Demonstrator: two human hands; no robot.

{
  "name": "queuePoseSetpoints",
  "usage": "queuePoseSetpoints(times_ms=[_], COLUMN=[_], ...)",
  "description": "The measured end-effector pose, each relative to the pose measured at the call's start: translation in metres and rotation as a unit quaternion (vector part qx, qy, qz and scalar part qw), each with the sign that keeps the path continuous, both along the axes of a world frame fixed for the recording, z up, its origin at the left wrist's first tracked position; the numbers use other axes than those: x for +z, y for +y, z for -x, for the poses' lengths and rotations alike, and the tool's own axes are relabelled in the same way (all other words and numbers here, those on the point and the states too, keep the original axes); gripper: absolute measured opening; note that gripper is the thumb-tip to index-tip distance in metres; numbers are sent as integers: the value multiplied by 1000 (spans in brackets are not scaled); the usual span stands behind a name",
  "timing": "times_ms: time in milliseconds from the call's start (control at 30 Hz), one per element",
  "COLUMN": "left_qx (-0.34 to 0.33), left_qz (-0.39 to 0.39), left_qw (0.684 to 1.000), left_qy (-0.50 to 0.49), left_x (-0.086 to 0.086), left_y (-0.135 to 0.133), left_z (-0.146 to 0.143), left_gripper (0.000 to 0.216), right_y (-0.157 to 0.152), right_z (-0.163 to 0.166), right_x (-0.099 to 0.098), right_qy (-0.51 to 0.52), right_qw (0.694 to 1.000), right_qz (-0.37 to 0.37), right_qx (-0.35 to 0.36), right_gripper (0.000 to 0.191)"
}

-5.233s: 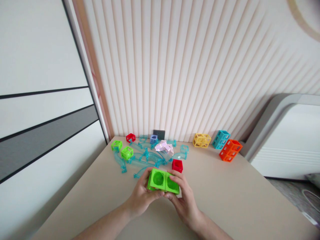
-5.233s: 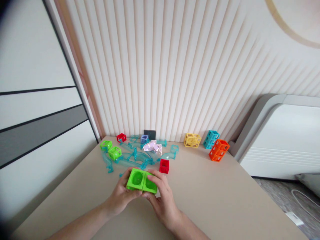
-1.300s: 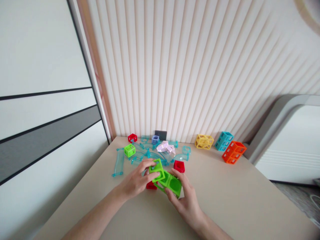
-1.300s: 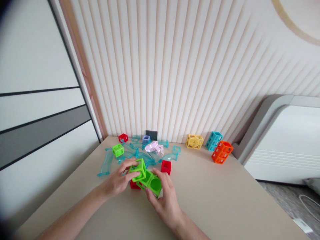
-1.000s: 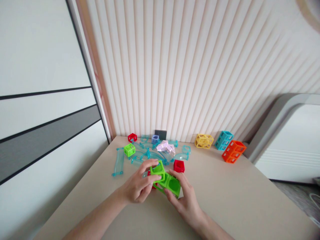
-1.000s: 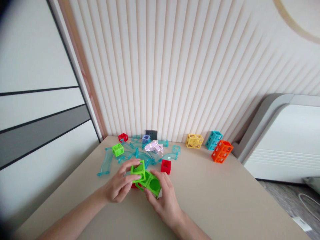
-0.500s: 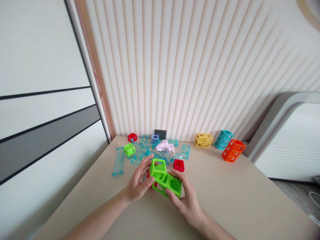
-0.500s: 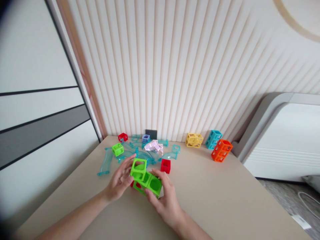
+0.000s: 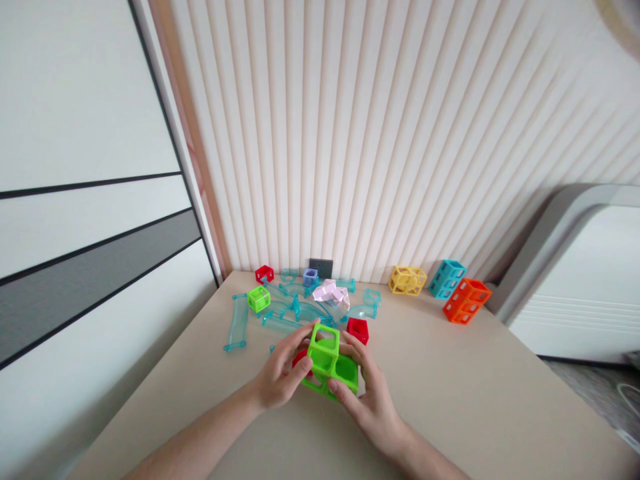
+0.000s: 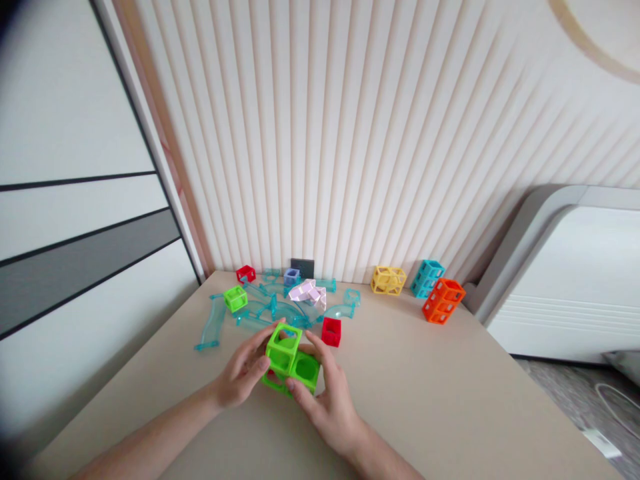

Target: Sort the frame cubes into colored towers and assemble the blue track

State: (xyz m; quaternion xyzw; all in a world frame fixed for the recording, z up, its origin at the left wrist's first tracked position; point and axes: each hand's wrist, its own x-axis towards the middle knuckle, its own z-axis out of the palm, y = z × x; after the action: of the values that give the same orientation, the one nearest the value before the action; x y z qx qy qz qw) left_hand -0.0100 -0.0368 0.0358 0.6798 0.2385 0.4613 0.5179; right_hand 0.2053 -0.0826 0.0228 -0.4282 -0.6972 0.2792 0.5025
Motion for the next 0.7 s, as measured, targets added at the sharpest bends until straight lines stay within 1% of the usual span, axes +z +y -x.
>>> queuePoseSetpoints(times_ms=[133, 233, 300, 400, 533, 633, 700], left_qx=[-3, -4, 14, 48, 46, 40, 34], left_qz=[20, 51, 63, 78, 106, 113, 120], left_qw=[1000, 998, 998, 996, 993, 993, 992], left_qy=[-7, -21, -26, -22, -10, -14, -20], left_x=[8, 7, 4, 2, 6, 10, 13], left_y=[0, 0, 1, 2, 2, 3, 3], left_z=[-3, -5, -6, -8, -9, -10, -9], left_gripper=[67, 72, 70, 63, 57, 55, 55], right_y=[2, 5, 8, 10, 9, 10, 11], right_z=[4, 5, 5, 4, 5, 5, 5], right_x=[5, 5, 5, 6, 9, 7, 4], right_qy=[75, 132, 152, 148, 132, 125, 107], right_qw=[995, 986, 983, 986, 989, 989, 990], right_qz=[61, 100, 101, 79, 58, 75, 95], right_qx=[24, 32, 24, 10, 10, 13, 10], right_gripper=[64, 60, 57, 55, 54, 56, 55])
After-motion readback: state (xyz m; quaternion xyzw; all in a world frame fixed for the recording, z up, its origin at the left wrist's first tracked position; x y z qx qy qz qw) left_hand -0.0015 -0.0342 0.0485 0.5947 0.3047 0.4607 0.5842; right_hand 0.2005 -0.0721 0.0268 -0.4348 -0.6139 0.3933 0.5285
